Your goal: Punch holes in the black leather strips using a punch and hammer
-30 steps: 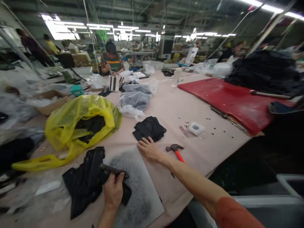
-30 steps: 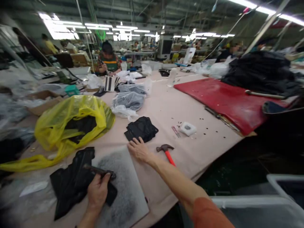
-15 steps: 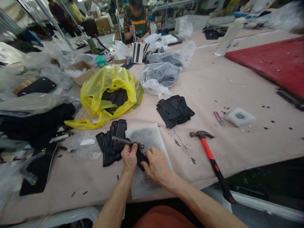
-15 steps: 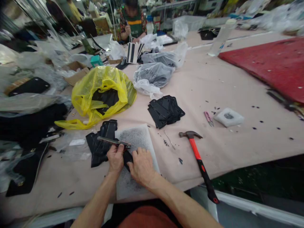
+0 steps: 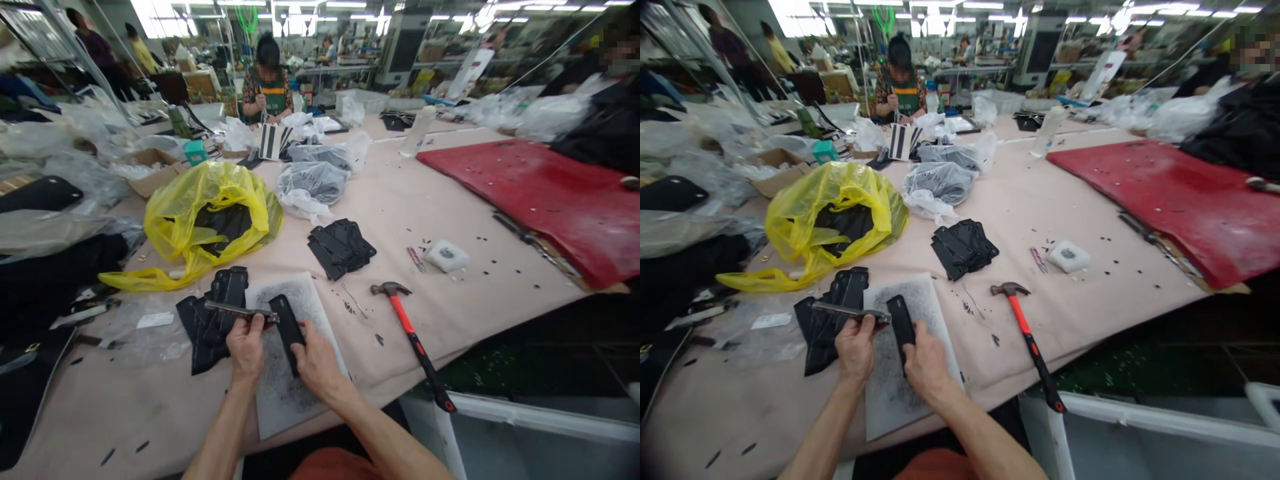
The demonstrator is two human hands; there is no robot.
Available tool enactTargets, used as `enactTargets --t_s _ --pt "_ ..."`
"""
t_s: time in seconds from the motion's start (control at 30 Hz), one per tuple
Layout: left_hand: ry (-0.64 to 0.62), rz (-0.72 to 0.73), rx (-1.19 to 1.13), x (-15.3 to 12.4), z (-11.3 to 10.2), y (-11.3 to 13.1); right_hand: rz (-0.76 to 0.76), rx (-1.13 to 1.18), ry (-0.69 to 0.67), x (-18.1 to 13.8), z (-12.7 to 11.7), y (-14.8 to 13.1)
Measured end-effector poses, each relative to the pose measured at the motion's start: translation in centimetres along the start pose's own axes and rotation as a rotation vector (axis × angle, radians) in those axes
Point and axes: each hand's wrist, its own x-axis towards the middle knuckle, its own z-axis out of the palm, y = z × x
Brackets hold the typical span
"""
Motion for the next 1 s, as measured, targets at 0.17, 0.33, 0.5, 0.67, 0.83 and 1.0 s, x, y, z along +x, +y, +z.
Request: enactTargets --t_s 0.17,0.33,0.5,0.67,0.83,1.0 --pt "-0.140 0.074 0.284 -1.3 0.7 0.3 0.062 0.077 0.028 -2.4 -1.9 4.0" --pt "-0.271 0.177 0.458 -1.4 3.1 0.2 0.083 -0.125 -0.013 -3.3 -2.6 4.4" --pt "-0.392 0.219 0.488 -0.6 5.2 0.1 0.060 -0.164 -0.061 -3.1 -3.3 4.1" --pt "-0.501 0.258 0.487 0.1 6.5 -0.1 0.003 -0.252 -0.100 -3.2 -3.8 4.0" --pt "-0.506 0.269 0.535 0.7 6.3 -0.8 -0.106 -0.345 0.053 -2.6 -4.7 3.7" --pt "-0.496 0.252 0.563 0.9 6.1 -0.8 -0.285 -0.314 0.127 -1.3 -4.0 5.4"
